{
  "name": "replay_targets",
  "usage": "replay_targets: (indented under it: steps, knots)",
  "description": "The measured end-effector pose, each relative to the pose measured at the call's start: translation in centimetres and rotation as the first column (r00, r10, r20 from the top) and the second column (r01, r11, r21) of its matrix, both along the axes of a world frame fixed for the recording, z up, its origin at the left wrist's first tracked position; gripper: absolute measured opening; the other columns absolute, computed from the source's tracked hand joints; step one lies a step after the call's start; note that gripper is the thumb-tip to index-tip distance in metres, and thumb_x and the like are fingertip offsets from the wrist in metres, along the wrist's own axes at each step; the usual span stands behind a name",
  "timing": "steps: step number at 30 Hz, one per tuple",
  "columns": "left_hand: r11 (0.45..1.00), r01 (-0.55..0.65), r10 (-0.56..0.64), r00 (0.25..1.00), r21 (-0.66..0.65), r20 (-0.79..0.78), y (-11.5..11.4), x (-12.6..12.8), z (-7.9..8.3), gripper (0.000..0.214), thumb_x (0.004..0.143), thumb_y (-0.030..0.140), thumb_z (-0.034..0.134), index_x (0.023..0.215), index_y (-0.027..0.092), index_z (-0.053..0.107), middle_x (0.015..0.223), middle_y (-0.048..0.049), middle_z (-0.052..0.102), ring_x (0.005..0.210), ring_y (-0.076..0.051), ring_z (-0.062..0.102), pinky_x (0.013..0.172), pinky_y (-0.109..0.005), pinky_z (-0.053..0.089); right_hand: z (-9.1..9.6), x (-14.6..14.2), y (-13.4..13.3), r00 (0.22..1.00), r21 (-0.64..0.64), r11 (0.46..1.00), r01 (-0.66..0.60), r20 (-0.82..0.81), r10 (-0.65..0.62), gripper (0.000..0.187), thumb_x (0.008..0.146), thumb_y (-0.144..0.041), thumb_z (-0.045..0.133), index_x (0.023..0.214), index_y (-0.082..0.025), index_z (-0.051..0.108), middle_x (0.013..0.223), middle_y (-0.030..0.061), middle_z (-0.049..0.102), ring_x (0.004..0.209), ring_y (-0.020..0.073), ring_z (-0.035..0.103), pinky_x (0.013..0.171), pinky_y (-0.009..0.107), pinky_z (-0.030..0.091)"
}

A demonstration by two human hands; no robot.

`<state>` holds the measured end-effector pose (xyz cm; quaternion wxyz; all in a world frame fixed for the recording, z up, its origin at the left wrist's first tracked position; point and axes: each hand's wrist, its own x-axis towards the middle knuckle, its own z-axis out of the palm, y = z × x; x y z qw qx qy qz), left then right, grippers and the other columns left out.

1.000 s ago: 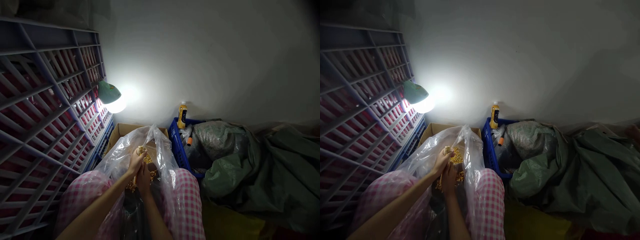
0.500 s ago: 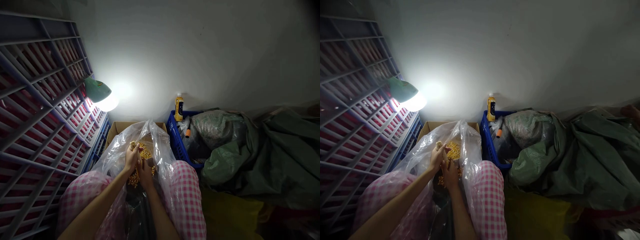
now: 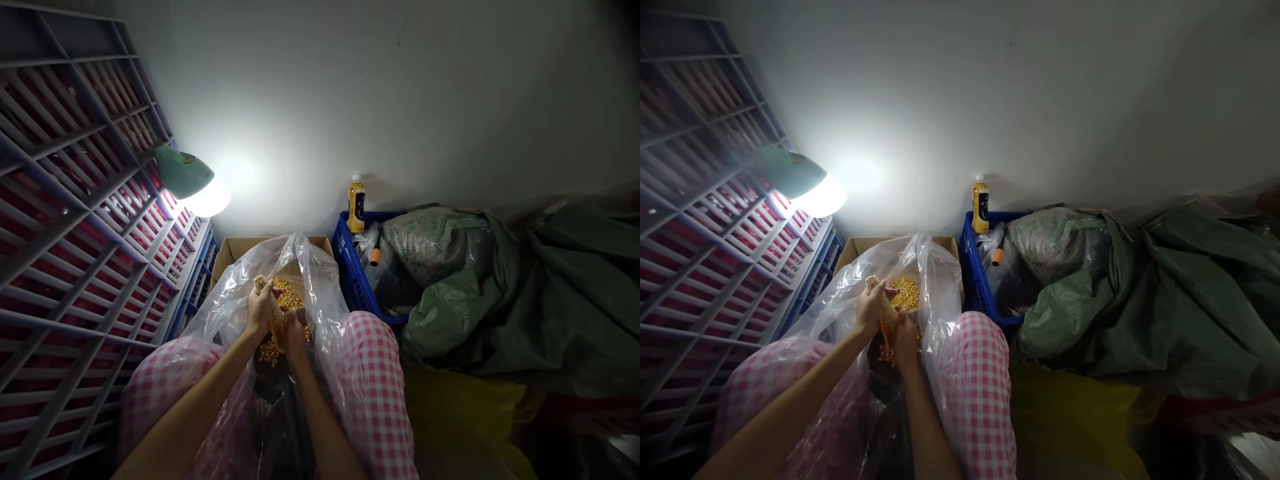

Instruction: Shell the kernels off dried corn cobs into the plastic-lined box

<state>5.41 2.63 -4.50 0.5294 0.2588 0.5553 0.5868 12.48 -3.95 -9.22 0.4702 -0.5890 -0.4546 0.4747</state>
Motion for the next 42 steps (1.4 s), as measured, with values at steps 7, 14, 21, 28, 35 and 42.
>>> replay_targets:
  steps: [7,14,21,28,35,42]
  knots:
    - [1.0,-0.009,0.01,1.0,-0.018,0.02,0.1,0.2,0.2,0.029,0.061,0.041,0.065,0.07,0.017,0.052,0.056,0.0003,0.062,0.067,-0.022,0.068,0.072,-0.033,0.051,0.1,0.2,-1.8,0.936,0.063,0.998,-0.028,0.353,0.004,0.041,0.091,-0.048,0.035,0.098,-0.018,0.063,0.087,0.009,0.069,0.083,0.0233,0.063,0.072,0.032,0.044]
    - [0.999,-0.031,0.03,0.999,-0.039,-0.019,-0.4,0.5,-0.1,0.026,0.062,0.038,0.063,0.07,0.018,0.049,0.054,0.0028,0.058,0.066,-0.02,0.068,0.068,-0.03,0.05,-0.2,-1.0,-2.1,0.964,0.067,0.994,0.082,0.249,-0.097,0.047,0.092,-0.049,0.03,0.086,-0.02,0.066,0.08,0.0078,0.069,0.076,0.0212,0.062,0.069,0.03,0.045]
    - [0.995,-0.039,0.045,0.997,-0.091,0.064,0.3,0.2,0.3,0.023,0.062,0.037,0.062,0.068,0.018,0.051,0.051,0.0023,0.058,0.061,-0.02,0.067,0.066,-0.032,0.052,0.0,0.4,-1.8,0.991,-0.028,0.996,0.082,-0.107,-0.084,0.057,0.092,-0.055,0.023,0.1,-0.017,0.065,0.097,0.0092,0.069,0.089,0.0209,0.063,0.076,0.031,0.049]
    - [0.992,-0.05,0.064,0.991,-0.12,0.115,0.3,0.3,0.6,0.02,0.062,0.035,0.061,0.06,0.016,0.054,0.049,-0.0007,0.06,0.061,-0.021,0.067,0.066,-0.033,0.054,0.3,1.2,-3.9,0.985,0.028,0.999,0.046,0.164,-0.05,0.038,0.085,-0.05,0.047,0.098,-0.017,0.062,0.089,0.008,0.067,0.083,0.0219,0.062,0.073,0.031,0.046]
    - [0.993,-0.102,0.109,0.985,-0.06,0.137,-0.2,0.6,-0.1,0.017,0.063,0.031,0.062,0.062,0.018,0.051,0.045,0.0047,0.055,0.056,-0.019,0.066,0.068,-0.032,0.054,-1.0,-0.6,-3.3,0.947,-0.045,0.945,0.322,0.017,-0.322,0.055,0.089,-0.058,0.026,0.077,-0.018,0.062,0.076,0.0076,0.066,0.075,0.0219,0.061,0.069,0.033,0.047]
    - [0.985,0.0,0.023,0.991,-0.172,0.135,1.0,-0.3,0.2,0.021,0.069,0.035,0.058,0.057,0.018,0.057,0.053,-0.0045,0.064,0.066,-0.022,0.068,0.074,-0.034,0.053,-0.7,1.5,-3.8,0.97,-0.103,0.975,0.196,-0.125,-0.209,0.067,0.087,-0.065,0.018,0.114,-0.019,0.06,0.085,0.0059,0.066,0.08,0.0199,0.063,0.063,0.029,0.05]
